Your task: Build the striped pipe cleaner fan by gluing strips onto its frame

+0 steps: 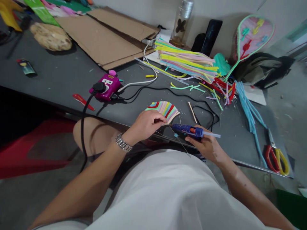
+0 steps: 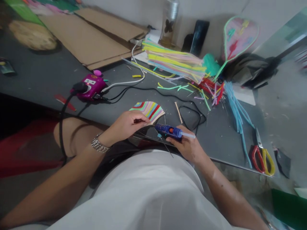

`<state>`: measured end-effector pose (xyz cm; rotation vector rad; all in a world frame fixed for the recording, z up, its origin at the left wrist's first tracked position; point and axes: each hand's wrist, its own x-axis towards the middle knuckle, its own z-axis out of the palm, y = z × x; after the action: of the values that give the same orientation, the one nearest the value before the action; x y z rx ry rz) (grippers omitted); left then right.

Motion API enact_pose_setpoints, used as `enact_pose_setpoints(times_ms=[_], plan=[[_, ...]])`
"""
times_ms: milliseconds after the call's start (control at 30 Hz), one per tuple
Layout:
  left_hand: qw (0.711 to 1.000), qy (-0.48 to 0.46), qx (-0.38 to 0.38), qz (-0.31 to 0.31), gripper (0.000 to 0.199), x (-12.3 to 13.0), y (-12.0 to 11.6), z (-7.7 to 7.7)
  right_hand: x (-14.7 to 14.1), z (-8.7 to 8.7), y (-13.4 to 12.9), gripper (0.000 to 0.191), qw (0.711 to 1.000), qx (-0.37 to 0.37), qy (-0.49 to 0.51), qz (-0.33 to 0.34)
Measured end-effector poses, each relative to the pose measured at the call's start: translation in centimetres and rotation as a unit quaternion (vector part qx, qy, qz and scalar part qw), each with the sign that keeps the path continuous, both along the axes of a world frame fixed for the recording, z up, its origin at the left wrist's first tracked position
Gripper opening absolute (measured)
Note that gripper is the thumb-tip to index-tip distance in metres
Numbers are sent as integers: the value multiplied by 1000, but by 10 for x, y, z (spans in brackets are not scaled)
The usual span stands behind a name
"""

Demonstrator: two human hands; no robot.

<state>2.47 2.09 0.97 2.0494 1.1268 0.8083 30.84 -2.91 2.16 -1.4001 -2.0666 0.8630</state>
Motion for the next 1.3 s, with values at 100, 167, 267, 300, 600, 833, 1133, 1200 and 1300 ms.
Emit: enact_pose_setpoints(times_ms=[100, 167, 267, 300, 600, 833, 1133, 1200, 1300], plan=[[1000, -3, 1, 1, 12, 0, 0, -1, 0, 0, -1, 29, 1000, -1, -2, 0], [1000, -4, 2, 1, 12, 0, 0, -1, 1, -1, -1, 28, 1000, -2, -5, -3], [1000, -5, 5, 1, 13, 1, 0, -1, 0, -2, -1, 27, 1000, -1, -5, -3], [1000, -4, 7, 2, 13, 1, 0, -1, 0, -2, 0, 27, 1000, 0, -4, -3], [1000, 1, 5, 2, 13, 1, 0, -1, 1, -2, -1, 28, 1000, -1, -13, -10], [1000, 11, 14, 1, 12, 1, 0, 0, 1, 1, 0, 29, 1000, -5, -8, -10], [1000, 19, 23, -9, 13, 0, -2, -4, 19, 8, -3, 37, 915, -139, 280, -254], [999, 23, 31, -13, 14, 0, -3, -6, 26, 9, -2, 39, 853, -142, 398, -306], [999, 26, 46, -12, 14, 1, -3, -8, 42, 4, -1, 41, 795, -152, 466, -358]])
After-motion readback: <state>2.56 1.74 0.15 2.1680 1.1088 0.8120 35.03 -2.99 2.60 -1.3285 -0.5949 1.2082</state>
